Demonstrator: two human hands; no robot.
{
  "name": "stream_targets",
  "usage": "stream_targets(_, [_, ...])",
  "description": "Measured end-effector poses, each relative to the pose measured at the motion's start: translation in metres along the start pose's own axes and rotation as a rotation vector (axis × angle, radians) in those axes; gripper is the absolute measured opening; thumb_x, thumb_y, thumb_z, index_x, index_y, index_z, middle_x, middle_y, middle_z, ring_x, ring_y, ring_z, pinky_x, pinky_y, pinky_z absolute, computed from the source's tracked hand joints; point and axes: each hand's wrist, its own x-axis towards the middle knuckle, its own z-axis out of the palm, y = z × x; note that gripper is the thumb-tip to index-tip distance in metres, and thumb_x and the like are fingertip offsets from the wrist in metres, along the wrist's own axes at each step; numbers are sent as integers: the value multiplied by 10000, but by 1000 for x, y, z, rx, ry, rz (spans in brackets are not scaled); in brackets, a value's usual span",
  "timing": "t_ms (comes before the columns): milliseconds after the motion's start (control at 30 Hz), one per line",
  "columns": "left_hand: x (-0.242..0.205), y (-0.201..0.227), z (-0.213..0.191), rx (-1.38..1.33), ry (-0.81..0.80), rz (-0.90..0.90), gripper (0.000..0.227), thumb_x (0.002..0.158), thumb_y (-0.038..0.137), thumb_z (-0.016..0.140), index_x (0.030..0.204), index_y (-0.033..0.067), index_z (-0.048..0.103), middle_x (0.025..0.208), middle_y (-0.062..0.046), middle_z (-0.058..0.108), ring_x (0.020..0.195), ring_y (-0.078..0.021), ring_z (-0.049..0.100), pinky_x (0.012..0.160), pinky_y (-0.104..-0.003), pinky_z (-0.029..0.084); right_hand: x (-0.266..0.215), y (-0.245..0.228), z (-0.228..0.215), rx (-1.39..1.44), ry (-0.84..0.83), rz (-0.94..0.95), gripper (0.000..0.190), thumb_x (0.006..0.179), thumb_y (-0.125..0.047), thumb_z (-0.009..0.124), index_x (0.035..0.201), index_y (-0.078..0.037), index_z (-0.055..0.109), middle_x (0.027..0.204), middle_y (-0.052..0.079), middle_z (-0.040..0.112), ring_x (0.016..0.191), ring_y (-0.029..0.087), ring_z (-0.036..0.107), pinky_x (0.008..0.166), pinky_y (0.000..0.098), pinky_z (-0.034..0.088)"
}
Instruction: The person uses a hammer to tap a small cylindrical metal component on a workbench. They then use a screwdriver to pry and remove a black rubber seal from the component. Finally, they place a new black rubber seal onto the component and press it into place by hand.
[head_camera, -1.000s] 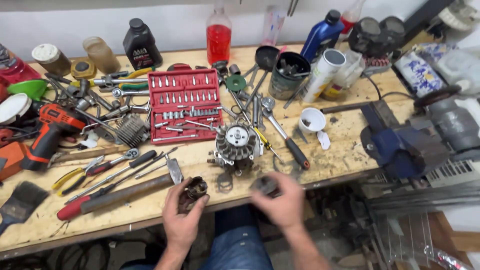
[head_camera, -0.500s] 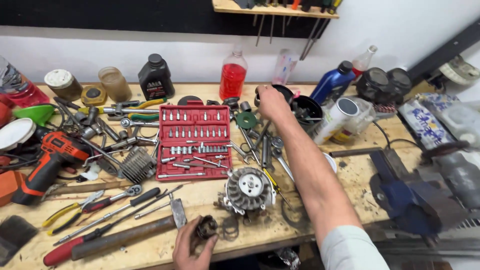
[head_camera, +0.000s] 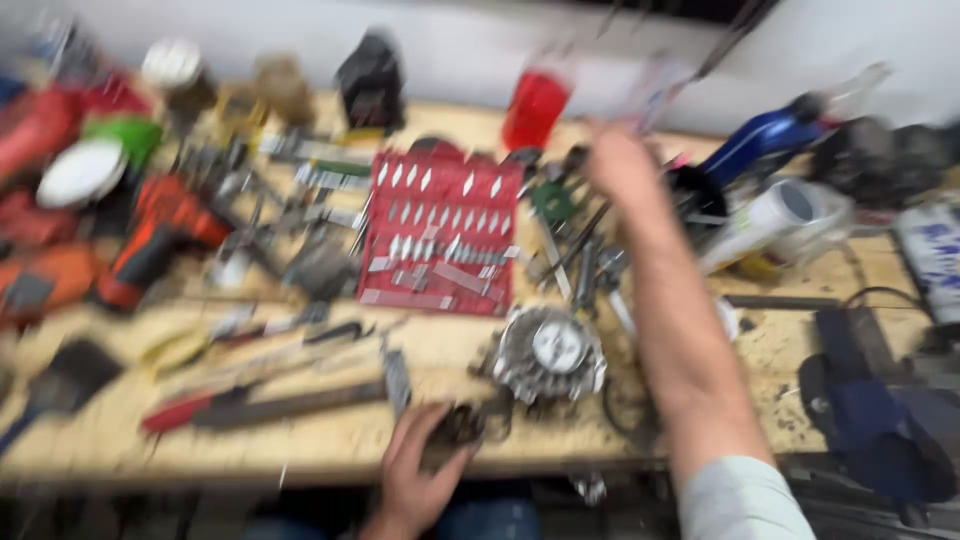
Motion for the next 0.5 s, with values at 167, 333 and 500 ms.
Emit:
stream_targets(167, [0,19,-8,-6,7,27,576,724,88,863,1264,42,669,1196,-121,655,1022,-271,692,907,-331,577,-192,-11,-35,278,524,-507,388,920,-32,782,1285,65,693,1017,181,716,785,248,615,694,361,492])
stream_targets(333, [10,54,-34,-14,23,40,636,736,84,875,1319,28,628,1194,-108,648,1018,-232,680,903,-304,565,-345,-19,48,810,457,-646,198,799,-43,627,952,-82,747,594,-50,652,417,34,375,419,206,267])
stream_targets(500, [7,71,-64,44,-50,178,592,750,132,894,1267,20,629,1236,-141,661,1089,-281,685,959,-344,563,-380,-65,93,1193,-191,-222,730,901,-182,676,1544,-14,373,1462,193,577,1085,229,677,909,329,574])
